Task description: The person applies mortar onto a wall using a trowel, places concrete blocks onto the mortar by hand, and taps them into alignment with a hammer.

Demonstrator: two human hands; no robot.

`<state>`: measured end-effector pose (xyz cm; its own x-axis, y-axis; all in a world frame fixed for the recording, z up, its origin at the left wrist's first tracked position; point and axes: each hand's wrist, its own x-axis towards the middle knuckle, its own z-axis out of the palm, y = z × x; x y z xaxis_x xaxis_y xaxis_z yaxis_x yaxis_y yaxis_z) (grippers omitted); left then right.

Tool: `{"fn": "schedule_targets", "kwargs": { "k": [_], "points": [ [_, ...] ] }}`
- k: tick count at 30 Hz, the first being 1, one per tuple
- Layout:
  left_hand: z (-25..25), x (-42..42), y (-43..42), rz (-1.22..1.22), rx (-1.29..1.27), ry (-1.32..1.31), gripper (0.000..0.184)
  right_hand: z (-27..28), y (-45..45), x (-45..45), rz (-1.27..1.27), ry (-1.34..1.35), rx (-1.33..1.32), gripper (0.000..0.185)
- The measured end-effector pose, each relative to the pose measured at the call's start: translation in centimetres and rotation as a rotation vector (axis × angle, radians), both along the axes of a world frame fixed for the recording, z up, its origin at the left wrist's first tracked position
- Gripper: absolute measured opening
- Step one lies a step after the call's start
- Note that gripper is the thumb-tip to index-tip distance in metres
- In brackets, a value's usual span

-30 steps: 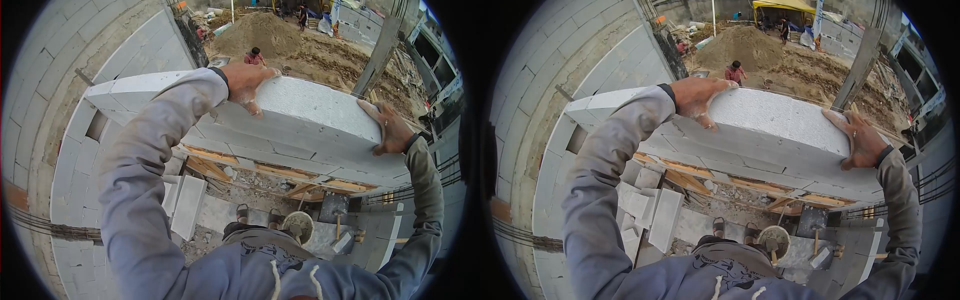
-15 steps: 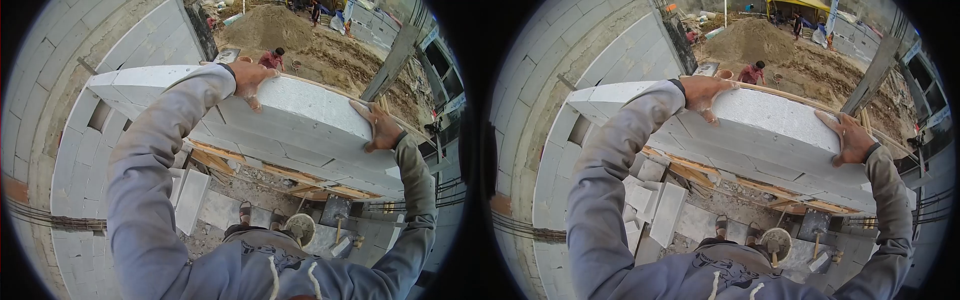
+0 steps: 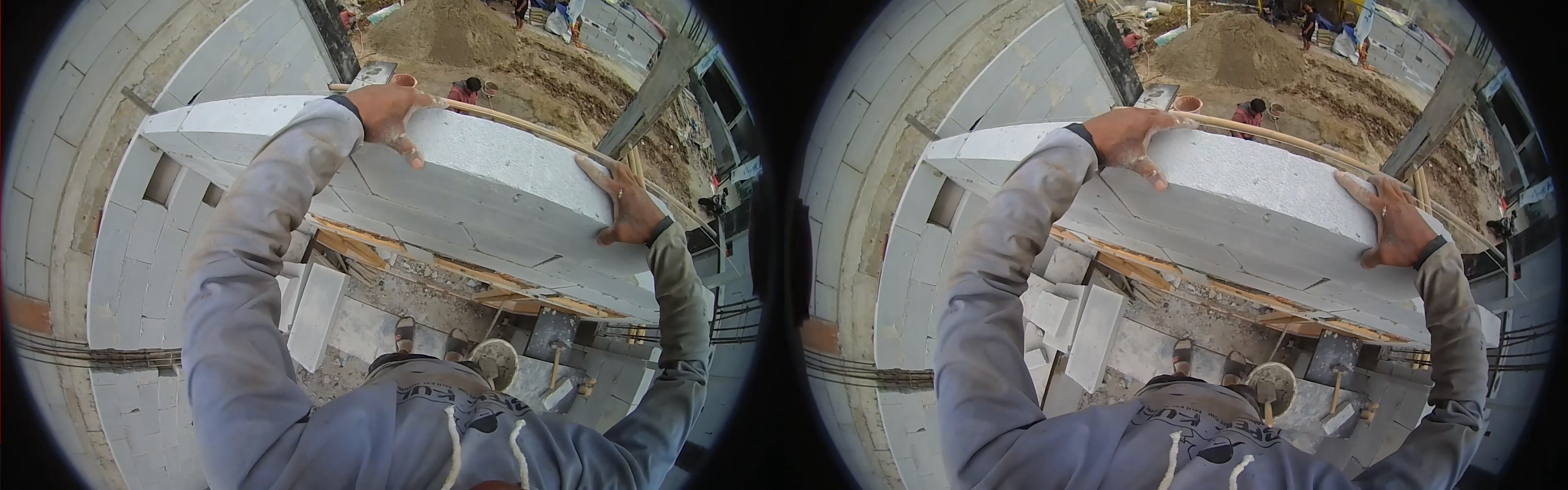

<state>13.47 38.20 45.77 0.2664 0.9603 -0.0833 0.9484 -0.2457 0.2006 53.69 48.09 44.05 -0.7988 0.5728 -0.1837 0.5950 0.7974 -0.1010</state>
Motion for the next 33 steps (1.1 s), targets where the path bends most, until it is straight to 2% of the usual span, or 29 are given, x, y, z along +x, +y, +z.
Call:
{"fn": "schedule_targets", "kwargs": {
  "k": [1,3,5,6,8,9,11,12,13,15,17,18,19,20,22,23,25,26,29,31,33],
  "points": [
    [0.2,-2.2,-0.1,0.123,0.027,-0.071,0.074,0.4,-0.2,-0.1,0.007,0.022,0.010,0.120],
    [2.9,-5.0,-4.0,0.153,0.328,-0.151,0.052,0.0,-0.6,0.1,0.017,0.055,0.014,0.116],
    [2.8,-7.1,-8.2,0.386,0.480,-0.218,0.042,-0.9,-1.3,0.8,0.011,0.136,0.127,0.105],
    [2.0,-6.7,-9.7,0.387,0.477,-0.206,0.042,-1.1,-1.9,1.0,0.013,0.147,0.121,0.105],
    [-0.7,-5.2,-12.3,0.349,0.666,-0.195,0.039,-1.3,-3.5,2.3,-0.016,0.209,0.244,0.088],
    [-2.0,-4.2,-12.7,0.334,0.657,-0.139,0.040,-1.5,-4.1,3.6,-0.034,0.204,0.251,0.088],
    [-4.9,-2.6,-12.6,0.302,0.655,-0.095,0.042,-2.6,-5.3,7.2,-0.188,0.662,0.382,0.074],
    [-6.4,-2.1,-12.3,0.305,0.623,-0.019,0.044,-3.4,-5.8,9.4,-0.334,0.779,0.489,0.065],
    [-7.5,-1.3,-11.9,0.299,0.588,0.051,0.047,-6.1,-5.5,13.1,-0.559,0.962,0.424,0.067],
    [-9.5,-0.6,-11.2,0.348,0.620,0.130,0.046,-10.2,-5.6,17.0,-0.844,1.523,-0.039,0.079],
    [-10.6,-0.3,-10.8,0.354,0.699,0.077,0.045,-15.6,-4.5,21.3,-0.910,1.050,-0.059,0.099],
    [-10.8,-0.3,-10.7,0.348,0.706,0.062,0.045,-17.1,-4.0,22.0,-0.865,0.846,-0.120,0.112],
    [-10.8,-0.7,-10.6,0.323,0.706,0.163,0.044,-17.5,-3.5,21.7,-0.770,0.723,-0.124,0.117],
    [-10.9,-0.8,-10.5,0.322,0.709,0.182,0.044,-18.6,-2.3,21.8,-0.790,0.553,-0.105,0.117],
    [-11.1,-0.8,-10.3,0.324,0.712,0.211,0.043,-17.1,-0.1,20.6,-0.668,0.553,-0.280,0.109],
    [-11.0,-0.8,-10.2,0.342,0.701,0.231,0.043,-17.4,0.9,20.3,-0.676,0.556,-0.285,0.109],
    [-10.7,-0.3,-10.0,0.360,0.696,0.260,0.043,-18.5,2.8,20.0,-0.531,0.434,-0.373,0.097],
    [-10.7,0.0,-10.0,0.392,0.680,0.298,0.044,-20.0,3.5,20.4,-0.505,0.474,-0.381,0.091],
    [-10.9,0.2,-10.1,0.419,0.681,0.324,0.046,-19.6,4.2,20.1,-0.420,0.443,-0.524,0.095],
    [-11.0,0.5,-9.9,0.425,0.731,0.307,0.047,-21.4,4.7,20.7,-0.398,0.490,-0.492,0.098],
    [-10.8,0.9,-9.7,0.457,0.706,0.313,0.049,-19.5,4.3,20.0,-0.372,0.408,-0.515,0.086]
  ]
}}
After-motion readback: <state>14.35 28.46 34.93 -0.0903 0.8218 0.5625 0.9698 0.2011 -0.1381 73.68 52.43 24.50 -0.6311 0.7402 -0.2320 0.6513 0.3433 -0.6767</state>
